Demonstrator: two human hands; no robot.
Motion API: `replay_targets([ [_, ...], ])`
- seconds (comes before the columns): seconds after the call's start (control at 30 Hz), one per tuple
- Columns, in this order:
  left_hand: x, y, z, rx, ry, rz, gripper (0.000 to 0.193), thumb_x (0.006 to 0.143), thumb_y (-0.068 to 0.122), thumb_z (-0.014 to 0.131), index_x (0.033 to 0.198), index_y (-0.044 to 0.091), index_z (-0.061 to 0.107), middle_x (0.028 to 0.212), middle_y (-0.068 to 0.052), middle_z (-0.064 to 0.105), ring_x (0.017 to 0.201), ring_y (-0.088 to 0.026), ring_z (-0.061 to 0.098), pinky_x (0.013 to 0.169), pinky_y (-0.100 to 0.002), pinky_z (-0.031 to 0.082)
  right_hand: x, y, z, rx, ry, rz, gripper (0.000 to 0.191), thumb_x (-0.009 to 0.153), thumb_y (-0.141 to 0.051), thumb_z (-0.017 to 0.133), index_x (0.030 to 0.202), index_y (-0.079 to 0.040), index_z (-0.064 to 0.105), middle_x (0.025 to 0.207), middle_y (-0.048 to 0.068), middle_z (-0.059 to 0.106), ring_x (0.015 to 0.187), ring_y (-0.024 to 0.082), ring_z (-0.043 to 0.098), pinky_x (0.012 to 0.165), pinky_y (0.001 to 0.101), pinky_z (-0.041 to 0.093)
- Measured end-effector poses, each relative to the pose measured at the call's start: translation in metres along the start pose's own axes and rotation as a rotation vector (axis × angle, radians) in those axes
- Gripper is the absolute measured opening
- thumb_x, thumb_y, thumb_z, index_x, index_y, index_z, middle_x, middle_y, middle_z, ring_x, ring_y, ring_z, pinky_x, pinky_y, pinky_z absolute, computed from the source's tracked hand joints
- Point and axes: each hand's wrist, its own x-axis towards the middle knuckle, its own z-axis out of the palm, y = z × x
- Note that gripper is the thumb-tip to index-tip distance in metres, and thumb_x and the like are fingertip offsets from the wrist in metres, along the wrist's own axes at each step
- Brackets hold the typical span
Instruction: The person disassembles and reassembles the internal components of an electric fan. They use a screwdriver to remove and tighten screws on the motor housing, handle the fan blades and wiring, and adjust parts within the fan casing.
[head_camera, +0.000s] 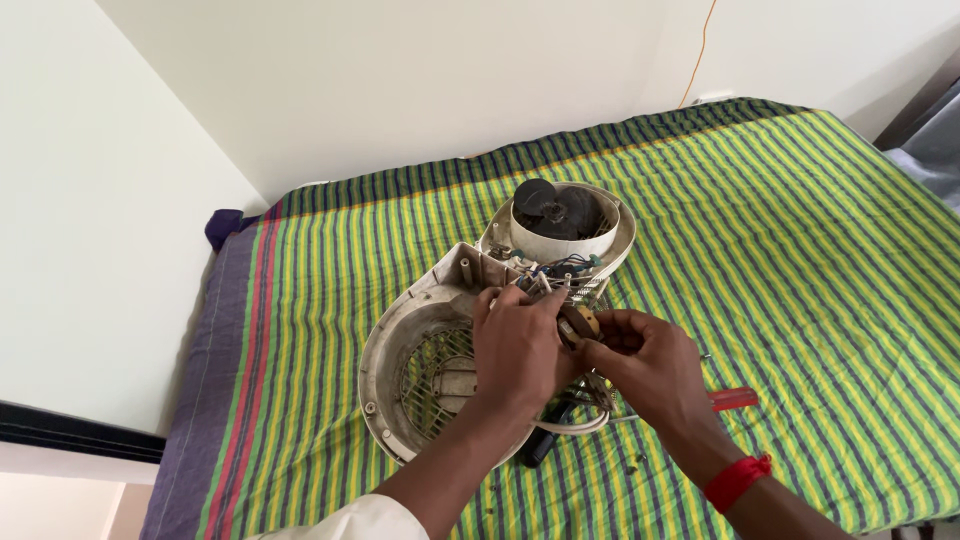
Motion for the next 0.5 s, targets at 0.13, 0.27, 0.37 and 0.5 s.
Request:
replay_targets([
  [0.13, 0.002, 0.002, 0.007, 0.135, -0.017, 0.031, 0.050, 0.089, 0.005, 0.067, 0.139, 0.007, 0.062, 0.077, -0.012, 0.075, 0.107, -0.031, 0.067, 0.113, -0.054, 0.034, 0.003, -0.008, 0.002, -0.216, 0.058, 0.004, 0.044, 0.074, -0.028, 0.087, 0.108, -0.001, 0.078, 0.089, 0.009, 0.082, 0.078, 0.016, 0.079, 0.074, 0.0299, 0.062],
  [0.27, 0.001, 0.001, 0.008, 0.185, -0.083, 0.039, 0.062, 0.088, 0.002, 0.066, 0.148, 0.005, 0.051, 0.074, -0.014, 0.075, 0.116, -0.033, 0.065, 0.112, -0.056, 0.033, 0.011, -0.016, 0.003, -0.444, 0.104, -0.040, 0.049, 0.068, -0.039, 0.089, 0.102, -0.005, 0.081, 0.085, 0.010, 0.081, 0.075, 0.021, 0.079, 0.074, 0.0342, 0.062],
  [0.37, 0.002, 0.004, 0.011, 0.304, -0.020, 0.092, 0.068, 0.089, 0.004, 0.066, 0.153, 0.007, 0.046, 0.078, -0.015, 0.076, 0.115, -0.031, 0.066, 0.111, -0.054, 0.037, 0.017, -0.019, 0.003, -0.514, 0.067, -0.009, 0.041, 0.068, -0.035, 0.088, 0.096, -0.006, 0.082, 0.084, 0.011, 0.080, 0.073, 0.022, 0.077, 0.071, 0.0372, 0.061],
  [0.5, -0.001, 0.006, 0.012, 0.361, -0.004, 0.109, 0.075, 0.086, 0.006, 0.068, 0.157, 0.007, 0.040, 0.078, -0.015, 0.076, 0.115, -0.030, 0.066, 0.111, -0.052, 0.038, 0.018, -0.020, 0.003, -0.509, 0.038, 0.027, 0.037, 0.068, -0.031, 0.087, 0.093, -0.005, 0.080, 0.081, 0.012, 0.080, 0.069, 0.023, 0.077, 0.067, 0.0371, 0.061],
])
